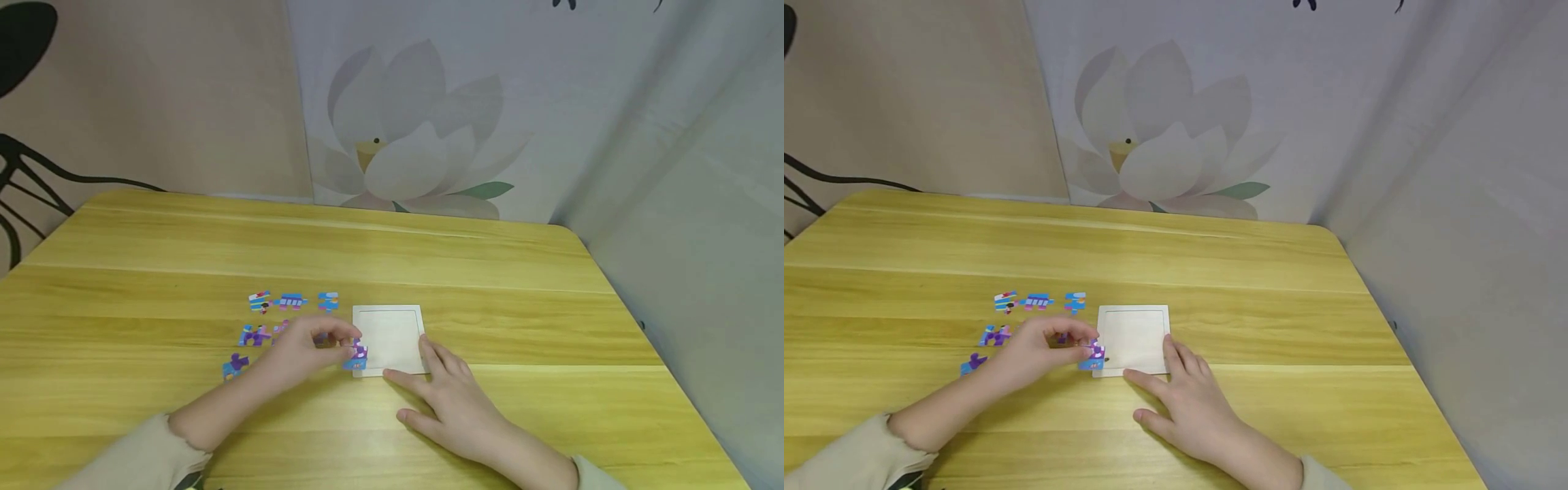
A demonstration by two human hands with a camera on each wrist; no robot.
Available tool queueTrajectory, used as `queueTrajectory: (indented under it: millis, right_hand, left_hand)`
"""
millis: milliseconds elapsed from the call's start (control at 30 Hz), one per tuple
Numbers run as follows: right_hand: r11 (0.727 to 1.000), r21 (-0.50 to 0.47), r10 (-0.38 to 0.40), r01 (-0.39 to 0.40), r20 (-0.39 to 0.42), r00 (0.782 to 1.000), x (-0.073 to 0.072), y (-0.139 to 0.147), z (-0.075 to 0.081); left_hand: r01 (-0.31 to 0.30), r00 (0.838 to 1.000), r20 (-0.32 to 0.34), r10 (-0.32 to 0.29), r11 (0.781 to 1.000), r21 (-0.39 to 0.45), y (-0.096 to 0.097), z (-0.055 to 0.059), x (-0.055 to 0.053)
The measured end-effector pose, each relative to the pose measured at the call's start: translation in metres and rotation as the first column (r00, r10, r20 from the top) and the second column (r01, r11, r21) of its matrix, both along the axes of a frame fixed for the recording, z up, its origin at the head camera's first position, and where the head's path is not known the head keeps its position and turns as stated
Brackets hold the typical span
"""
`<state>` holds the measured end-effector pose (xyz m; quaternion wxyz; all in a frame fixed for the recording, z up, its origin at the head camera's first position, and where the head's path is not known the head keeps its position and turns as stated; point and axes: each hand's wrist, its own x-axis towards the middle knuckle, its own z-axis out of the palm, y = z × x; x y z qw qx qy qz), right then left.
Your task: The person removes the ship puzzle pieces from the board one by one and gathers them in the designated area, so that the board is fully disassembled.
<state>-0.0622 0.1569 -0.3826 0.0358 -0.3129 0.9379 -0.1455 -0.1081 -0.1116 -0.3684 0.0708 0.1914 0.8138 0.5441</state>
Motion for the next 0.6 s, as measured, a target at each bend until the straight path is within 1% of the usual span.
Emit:
queueTrajectory:
  millis: [200, 367, 600]
  right_hand:
    - [1.0, 0.0, 0.001, -0.001, -0.013, 1.0, 0.0, 0.0, 0.0]
    - [1.0, -0.004, 0.001, -0.001, -0.014, 1.0, 0.001, 0.0, -0.001]
    - [1.0, -0.011, 0.004, -0.005, -0.014, 1.0, 0.001, 0.001, 0.0]
  left_hand:
    - [-0.004, 1.0, -0.005, 0.004, 1.0, -0.015, -0.012, 0.001, 0.004]
    - [-0.017, 1.0, -0.014, 0.016, 0.997, -0.069, -0.023, 0.001, 0.006]
    - [-0.005, 1.0, -0.014, 0.003, 0.996, -0.088, -0.037, -0.002, 0.007]
